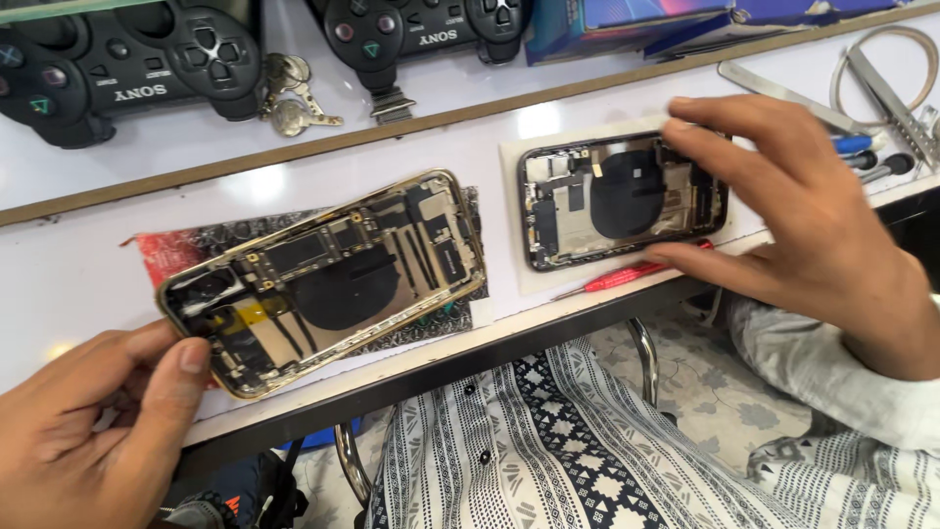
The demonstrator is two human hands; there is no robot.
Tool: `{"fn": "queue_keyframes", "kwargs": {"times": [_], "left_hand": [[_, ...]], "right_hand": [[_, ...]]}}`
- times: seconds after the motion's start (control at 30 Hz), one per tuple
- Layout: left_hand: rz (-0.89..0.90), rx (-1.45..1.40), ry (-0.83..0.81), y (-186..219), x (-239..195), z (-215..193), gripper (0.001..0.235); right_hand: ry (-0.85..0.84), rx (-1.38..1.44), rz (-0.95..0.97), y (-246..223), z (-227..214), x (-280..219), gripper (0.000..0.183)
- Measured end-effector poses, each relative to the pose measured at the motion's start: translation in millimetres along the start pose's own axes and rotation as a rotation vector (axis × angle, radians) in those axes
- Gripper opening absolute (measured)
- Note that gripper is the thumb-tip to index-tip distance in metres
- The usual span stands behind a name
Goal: The person works on a disassembled smartphone, using tweezers to adjust internal components and ribbon cables. They repeatedly handle the phone chassis and a separate back cover, aligning and seating parts within the frame.
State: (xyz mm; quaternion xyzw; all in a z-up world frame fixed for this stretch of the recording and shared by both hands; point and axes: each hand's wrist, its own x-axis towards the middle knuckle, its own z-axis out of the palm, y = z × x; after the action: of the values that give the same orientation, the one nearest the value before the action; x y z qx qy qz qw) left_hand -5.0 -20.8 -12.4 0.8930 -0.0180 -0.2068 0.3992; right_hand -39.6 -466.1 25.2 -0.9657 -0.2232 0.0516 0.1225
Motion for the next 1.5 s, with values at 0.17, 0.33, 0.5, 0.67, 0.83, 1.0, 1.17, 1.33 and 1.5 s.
{"fn": "queue_keyframes", "kwargs": {"times": [0.17, 0.33, 0.5, 0.67, 0.83, 1.0, 1.17, 1.33, 1.5], "left_hand": [[-0.006, -0.123, 0.025, -7, -2, 6, 0.02], [-0.026, -0.009, -0.005, -7, -4, 1, 0.021], [0.008, -0.034, -0.014, -2, -4, 1, 0.021], [-0.064, -0.059, -0.029, 0, -3, 2, 0.022], [-0.037, -0.132, -0.027, 0, -5, 3, 0.022], [-0.05, -0.144, -0.026, -2, -5, 4, 0.023], [-0.049, -0.192, -0.048, -4, -4, 3, 0.022], [-0.005, -0.155, -0.056, -7, -5, 1, 0.022], [-0.019, -0.127, -0.064, -7, -4, 1, 0.021]], "right_hand": [[0.05, 0.126, -0.081, 1, 8, 9, 0.08], [0.08, 0.157, -0.127, -4, 11, 17, 0.081], [0.081, 0.141, -0.11, -2, 14, 14, 0.08], [0.092, 0.109, -0.127, 0, 16, 16, 0.079], [0.135, 0.106, -0.165, -3, 15, 27, 0.068], [0.179, 0.077, -0.262, -6, 17, 46, 0.05], [0.145, 0.049, -0.279, -6, 15, 56, 0.046], [0.079, 0.075, -0.267, -7, 10, 61, 0.048], [0.06, 0.06, -0.281, -6, 8, 61, 0.051]]}}
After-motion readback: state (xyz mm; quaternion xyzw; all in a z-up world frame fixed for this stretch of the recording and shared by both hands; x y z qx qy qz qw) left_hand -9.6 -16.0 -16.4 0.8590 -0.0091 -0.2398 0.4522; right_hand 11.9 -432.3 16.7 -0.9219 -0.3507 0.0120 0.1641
